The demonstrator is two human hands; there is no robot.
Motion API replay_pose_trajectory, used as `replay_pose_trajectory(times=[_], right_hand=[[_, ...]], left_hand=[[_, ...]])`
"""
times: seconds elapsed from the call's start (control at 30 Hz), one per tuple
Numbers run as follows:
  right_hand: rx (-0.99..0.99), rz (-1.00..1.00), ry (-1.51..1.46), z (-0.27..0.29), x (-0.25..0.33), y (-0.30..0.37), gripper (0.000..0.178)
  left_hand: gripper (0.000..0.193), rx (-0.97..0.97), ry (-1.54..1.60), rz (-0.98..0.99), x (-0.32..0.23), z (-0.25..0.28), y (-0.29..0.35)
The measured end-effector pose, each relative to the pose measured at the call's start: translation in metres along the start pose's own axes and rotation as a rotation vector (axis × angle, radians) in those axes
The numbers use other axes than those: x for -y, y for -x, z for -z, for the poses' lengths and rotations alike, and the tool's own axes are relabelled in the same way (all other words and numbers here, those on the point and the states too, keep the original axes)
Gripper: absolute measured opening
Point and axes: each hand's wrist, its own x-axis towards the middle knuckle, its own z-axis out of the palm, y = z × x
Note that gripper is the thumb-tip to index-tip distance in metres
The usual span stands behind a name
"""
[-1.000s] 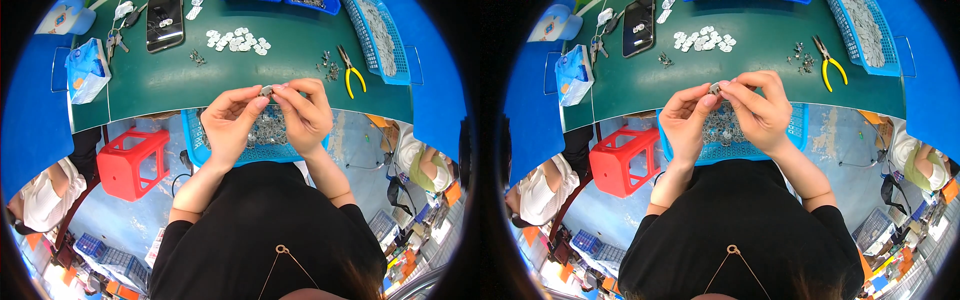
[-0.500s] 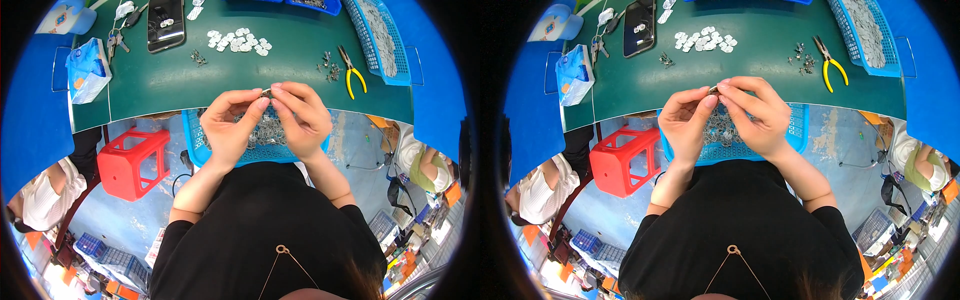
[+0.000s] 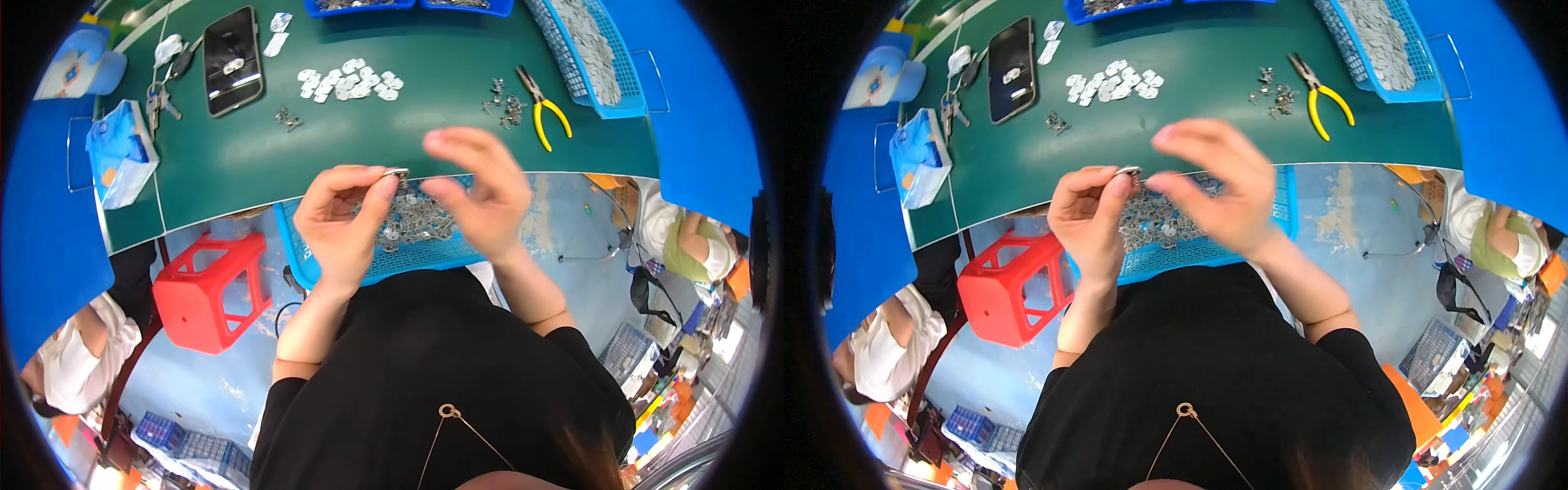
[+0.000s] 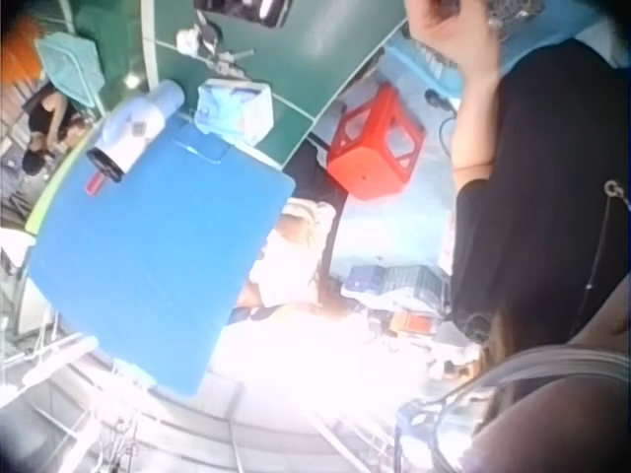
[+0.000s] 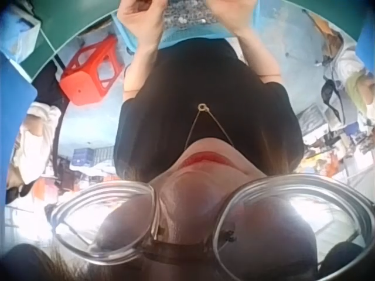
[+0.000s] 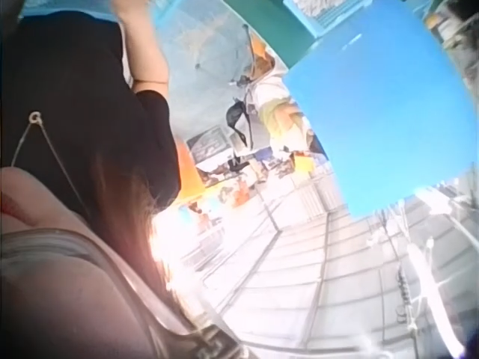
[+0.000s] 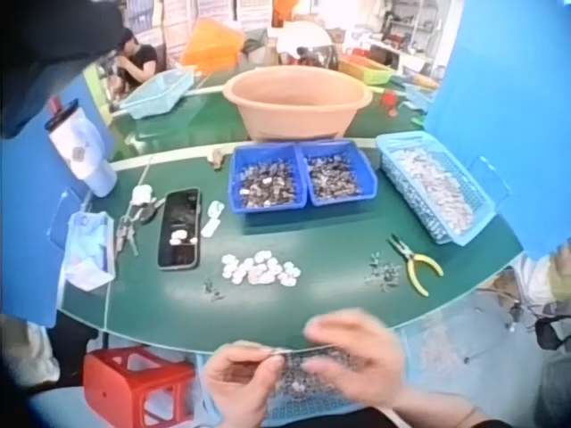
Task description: Assembling small components at a factory workbench using pliers.
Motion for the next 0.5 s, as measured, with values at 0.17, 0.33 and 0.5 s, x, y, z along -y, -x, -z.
replay_pose_trajectory(times=[0.17, 0.33, 0.5], right_hand=[[-0.228, -0.094, 0.976, 0.089, -0.035, -0.013, 0.032], [-0.047, -0.167, 1.286, 0.137, -0.068, 0.003, 0.046], [0.054, -0.1, 1.398, 0.146, -0.071, 0.001, 0.033]], left_hand=[[0.017, 0.005, -0.036, -0.075, 0.0, 0.007, 0.0], [0.017, 0.012, -0.04, -0.111, 0.0, 0.007, -0.003], [0.018, 0.026, -0.099, -0.19, -0.004, 0.011, -0.003]])
